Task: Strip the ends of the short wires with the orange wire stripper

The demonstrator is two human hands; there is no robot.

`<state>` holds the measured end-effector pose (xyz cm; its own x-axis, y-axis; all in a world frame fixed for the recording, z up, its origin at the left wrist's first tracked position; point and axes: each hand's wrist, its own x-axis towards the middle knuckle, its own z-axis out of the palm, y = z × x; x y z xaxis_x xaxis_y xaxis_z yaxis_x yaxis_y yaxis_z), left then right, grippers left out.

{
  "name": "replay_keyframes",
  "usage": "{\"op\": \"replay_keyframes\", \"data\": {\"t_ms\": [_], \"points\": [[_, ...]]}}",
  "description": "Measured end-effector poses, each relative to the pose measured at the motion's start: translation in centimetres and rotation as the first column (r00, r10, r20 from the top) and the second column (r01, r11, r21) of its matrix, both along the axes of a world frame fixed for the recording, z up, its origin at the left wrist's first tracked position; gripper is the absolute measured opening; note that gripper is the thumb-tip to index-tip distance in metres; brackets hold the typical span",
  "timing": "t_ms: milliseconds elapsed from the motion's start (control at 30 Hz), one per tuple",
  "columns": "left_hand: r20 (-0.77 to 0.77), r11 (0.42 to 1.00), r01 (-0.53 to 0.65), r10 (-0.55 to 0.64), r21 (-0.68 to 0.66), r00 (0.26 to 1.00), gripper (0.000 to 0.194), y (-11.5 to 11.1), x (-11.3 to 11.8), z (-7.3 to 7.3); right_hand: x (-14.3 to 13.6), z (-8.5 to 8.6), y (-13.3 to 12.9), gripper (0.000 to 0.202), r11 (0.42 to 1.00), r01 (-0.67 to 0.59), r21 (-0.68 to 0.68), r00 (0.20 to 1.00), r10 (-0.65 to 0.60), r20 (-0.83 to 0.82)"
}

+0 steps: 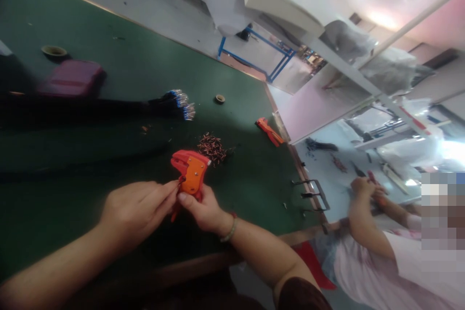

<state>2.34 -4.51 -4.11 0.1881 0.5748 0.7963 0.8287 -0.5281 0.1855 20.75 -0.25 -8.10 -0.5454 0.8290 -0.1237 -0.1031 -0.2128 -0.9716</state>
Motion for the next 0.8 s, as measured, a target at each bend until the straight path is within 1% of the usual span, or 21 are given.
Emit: {"op": "replay_keyframes", "data": {"t_ms": [133,267,367,500,633,800], "points": [[-0.004,1.000,0.010,-0.010,0.001,1.000,0.015,-0.1,0.0,0.0,-0.1,0.1,-0.1,0.044,0.998,-0.059,-0.024,0.998,0.059,0.016],[-0.011,1.000,0.030,-0.030,0.001,1.000,0.015,0.0,-0.1,0.0,-0.2,-0.2,-0.1,0.046,0.998,-0.062,-0.020,0.998,0.061,-0.023],[-0.010,1.000,0.031,-0.031,-0.001,0.999,0.017,0.0,-0.1,0.1,-0.4,-0.2,0.0,0.050,0.997,-0.062,-0.036,0.998,0.062,-0.016],[-0.010,0.999,0.032,-0.032,0.003,0.999,0.016,0.1,0.0,0.2,-0.6,0.2,0.1,0.053,0.998,-0.058,-0.031,0.998,0.059,0.019],[-0.018,0.999,0.033,-0.033,0.001,0.999,0.013,0.1,0.0,0.0,-0.6,0.7,0.0,0.055,0.997,-0.053,-0.054,0.998,0.054,0.024],[-0.023,1.000,0.004,-0.004,0.001,1.000,0.013,0.3,-0.1,0.1,-0.6,1.2,0.0,0.056,0.993,-0.078,-0.087,0.996,0.082,0.046]]}}
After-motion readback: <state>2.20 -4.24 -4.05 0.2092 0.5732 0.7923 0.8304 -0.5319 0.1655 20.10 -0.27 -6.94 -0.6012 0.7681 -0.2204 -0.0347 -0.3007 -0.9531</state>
